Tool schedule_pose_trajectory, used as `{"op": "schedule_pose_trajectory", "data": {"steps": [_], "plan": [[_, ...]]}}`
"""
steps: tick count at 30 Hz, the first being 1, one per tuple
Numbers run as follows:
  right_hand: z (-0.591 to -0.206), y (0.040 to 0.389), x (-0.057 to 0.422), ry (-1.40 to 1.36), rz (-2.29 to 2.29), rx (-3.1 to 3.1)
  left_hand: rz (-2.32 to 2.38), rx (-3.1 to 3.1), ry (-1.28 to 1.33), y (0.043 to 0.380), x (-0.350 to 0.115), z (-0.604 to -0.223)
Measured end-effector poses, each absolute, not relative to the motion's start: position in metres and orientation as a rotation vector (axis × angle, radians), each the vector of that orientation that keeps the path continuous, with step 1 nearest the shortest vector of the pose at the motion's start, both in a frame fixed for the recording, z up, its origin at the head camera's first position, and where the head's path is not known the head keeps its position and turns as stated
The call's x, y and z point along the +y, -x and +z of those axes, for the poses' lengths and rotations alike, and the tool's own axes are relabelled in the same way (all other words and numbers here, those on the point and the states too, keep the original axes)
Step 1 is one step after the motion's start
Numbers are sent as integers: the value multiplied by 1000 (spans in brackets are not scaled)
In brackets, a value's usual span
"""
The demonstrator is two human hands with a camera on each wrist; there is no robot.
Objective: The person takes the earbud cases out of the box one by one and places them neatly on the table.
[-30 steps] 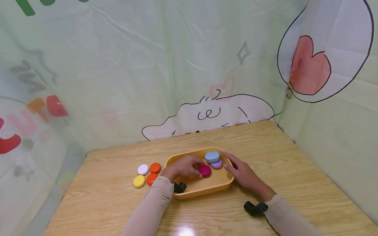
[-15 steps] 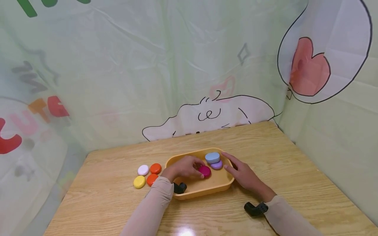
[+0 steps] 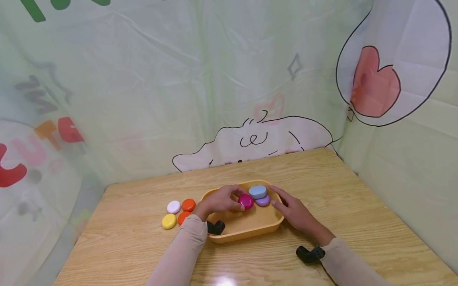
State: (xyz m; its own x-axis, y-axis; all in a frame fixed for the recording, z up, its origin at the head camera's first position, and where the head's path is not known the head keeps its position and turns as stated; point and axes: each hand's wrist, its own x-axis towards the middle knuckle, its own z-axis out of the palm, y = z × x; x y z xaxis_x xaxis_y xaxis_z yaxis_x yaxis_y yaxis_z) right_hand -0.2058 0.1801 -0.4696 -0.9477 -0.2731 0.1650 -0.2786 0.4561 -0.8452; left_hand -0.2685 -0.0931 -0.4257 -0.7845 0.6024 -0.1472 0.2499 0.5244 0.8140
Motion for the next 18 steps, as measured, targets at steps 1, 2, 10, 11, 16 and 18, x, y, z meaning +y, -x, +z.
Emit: {"op": "schedule_pose_trajectory", "data": {"steps": [1,2,10,11,16,18], "plan": [[-470,206,180,-508,1554,-2676,1174,2345,-705,268,-93,-425],[-470,205,180,-508,1553,-2676,1186,2338,-715,267,-93,-424],[-469,204,180,-506,1567,-2674,1322,2281,-739,262,-95,-413],[-469,204,180,-505,1569,-2674,1340,2267,-722,262,-96,-413],[-470,206,181,-509,1564,-2675,1419,2213,-667,262,-102,-414],[-471,206,181,-512,1563,-2674,1414,2225,-668,262,-105,-415]]}}
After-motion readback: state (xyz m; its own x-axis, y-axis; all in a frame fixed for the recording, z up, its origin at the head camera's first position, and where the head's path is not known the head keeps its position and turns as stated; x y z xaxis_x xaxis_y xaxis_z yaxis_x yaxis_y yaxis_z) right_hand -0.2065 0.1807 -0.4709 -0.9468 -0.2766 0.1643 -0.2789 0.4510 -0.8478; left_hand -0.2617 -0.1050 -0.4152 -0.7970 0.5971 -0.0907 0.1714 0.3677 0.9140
